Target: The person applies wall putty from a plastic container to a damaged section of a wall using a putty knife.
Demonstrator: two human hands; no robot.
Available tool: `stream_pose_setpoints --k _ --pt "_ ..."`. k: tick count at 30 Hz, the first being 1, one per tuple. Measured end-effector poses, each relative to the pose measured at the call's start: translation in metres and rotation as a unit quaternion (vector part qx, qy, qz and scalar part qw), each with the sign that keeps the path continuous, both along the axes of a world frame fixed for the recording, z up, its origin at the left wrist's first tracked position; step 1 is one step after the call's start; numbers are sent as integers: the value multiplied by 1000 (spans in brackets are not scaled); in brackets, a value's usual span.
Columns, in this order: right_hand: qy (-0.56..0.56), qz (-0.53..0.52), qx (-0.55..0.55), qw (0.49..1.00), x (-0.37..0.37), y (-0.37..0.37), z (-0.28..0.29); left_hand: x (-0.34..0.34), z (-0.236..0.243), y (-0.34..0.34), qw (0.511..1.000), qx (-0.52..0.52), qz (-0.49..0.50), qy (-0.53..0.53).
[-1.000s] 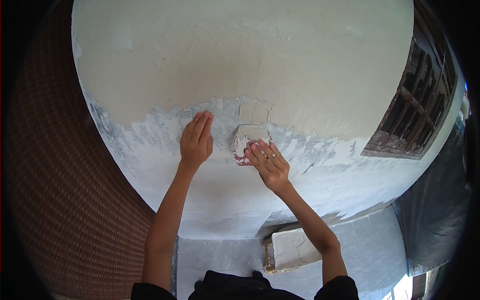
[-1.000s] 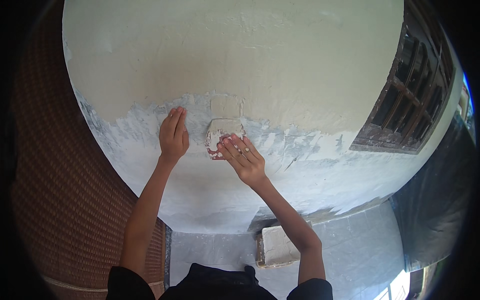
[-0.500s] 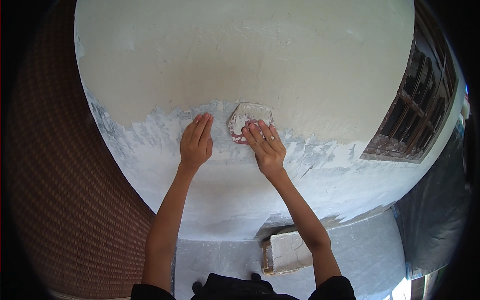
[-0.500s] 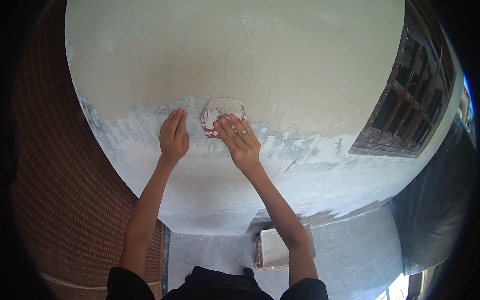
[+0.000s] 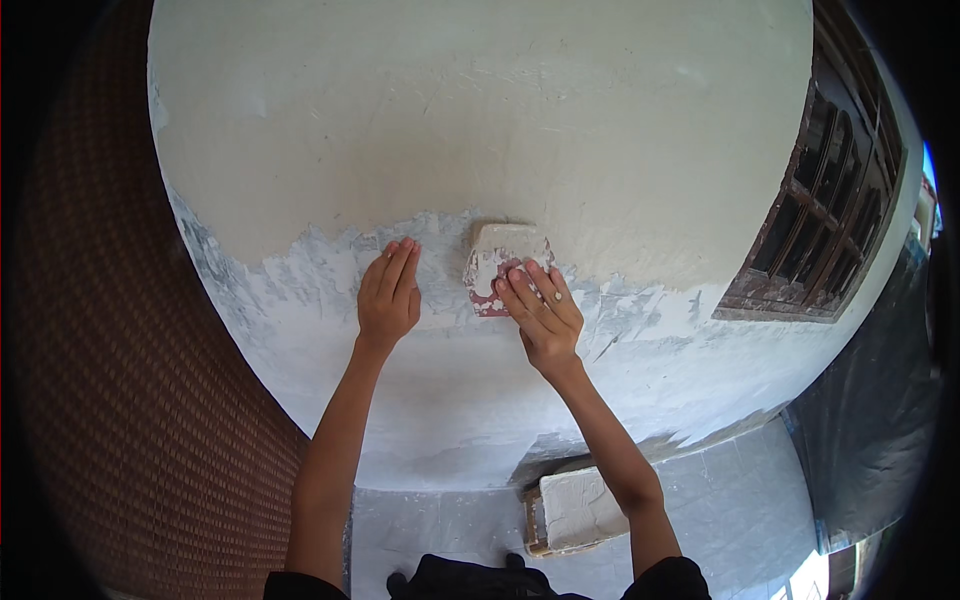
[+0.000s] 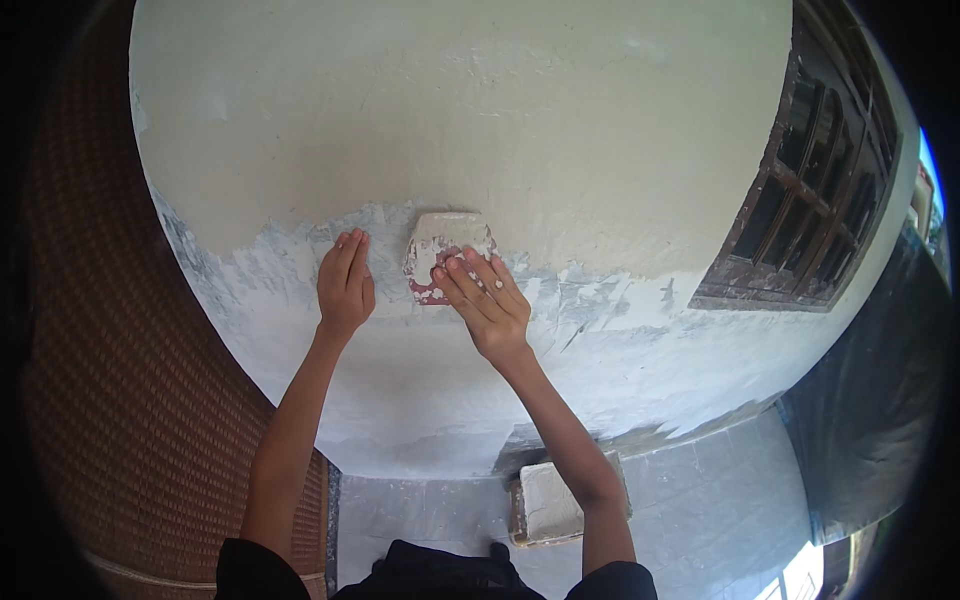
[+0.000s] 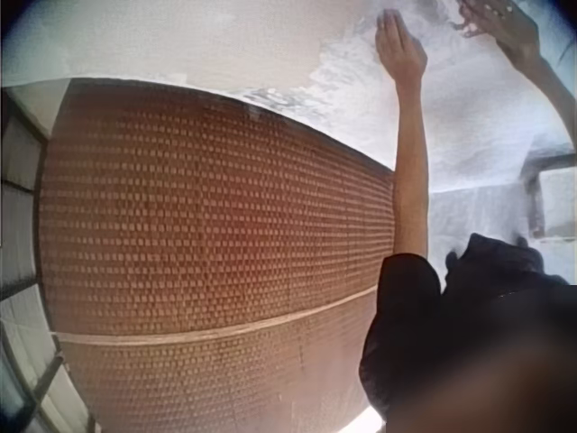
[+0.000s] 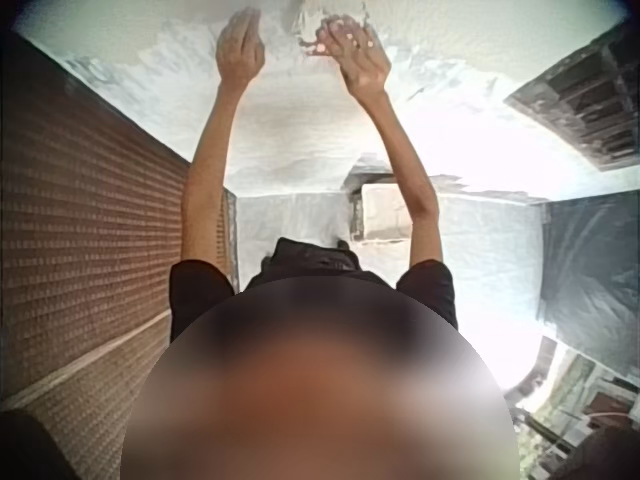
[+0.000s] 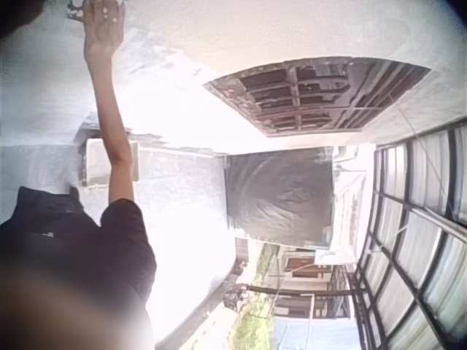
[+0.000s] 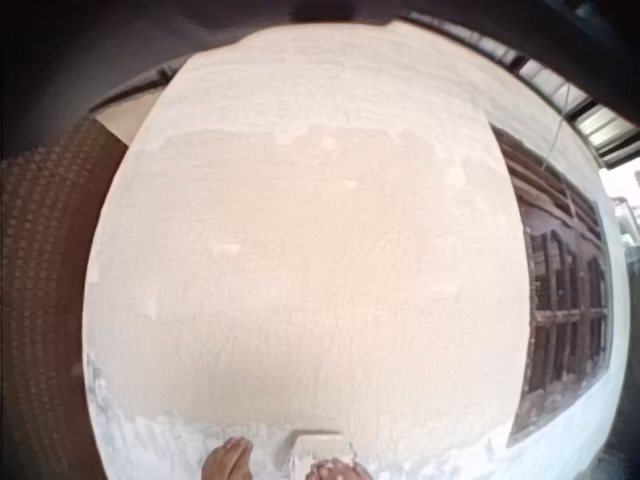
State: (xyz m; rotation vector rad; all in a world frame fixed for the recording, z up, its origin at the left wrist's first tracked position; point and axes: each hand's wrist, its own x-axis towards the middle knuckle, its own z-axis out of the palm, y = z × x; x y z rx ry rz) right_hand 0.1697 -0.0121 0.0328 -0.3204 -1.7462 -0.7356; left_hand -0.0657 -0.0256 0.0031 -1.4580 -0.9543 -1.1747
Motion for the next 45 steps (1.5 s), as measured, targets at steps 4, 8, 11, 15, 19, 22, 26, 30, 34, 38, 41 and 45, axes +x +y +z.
stream_pose_setpoints --k 4,8,11,15,19,22,26,30,34,38,41,45 --pt "0 -19 4 1000 -11 11 11 1 1 2 1000 2 -5 -4" --pt "-25 -14 -48 998 -8 12 -31 1 0 2 1000 1 -10 -3" --pt "-23 22 -58 998 -6 2 -39 -1 -3 0 1000 -6 0 -3" --pt "14 -5 1 1000 -16 -1 9 -1 0 -2 1000 5 11 0" --pt "-18 -17 -43 999 -17 14 -16 -1 -2 3 1000 2 -11 -2" --pt "-23 17 -67 997 -11 -2 -46 0 -3 -1 1000 -9 -8 -3" --pt "2 18 -47 999 -8 -13 -8 1 1 -1 1000 -7 -3 3" --pt "-2 -19 -33 999 -16 -9 16 -2 0 1 1000 3 -4 -1" --pt "-50 -24 -71 996 -5 -12 -22 1 -1 0 1000 -5 -7 -3" --pt "-54 -5 -73 996 6 -29 -23 0 -1 0 1000 -14 -7 -3" --pt "-10 -6 -28 1000 -3 -26 14 -3 -1 -2 1000 -4 -2 -1" --pt "-27 -33 -57 997 -6 0 8 0 -1 1 1000 1 -10 0"
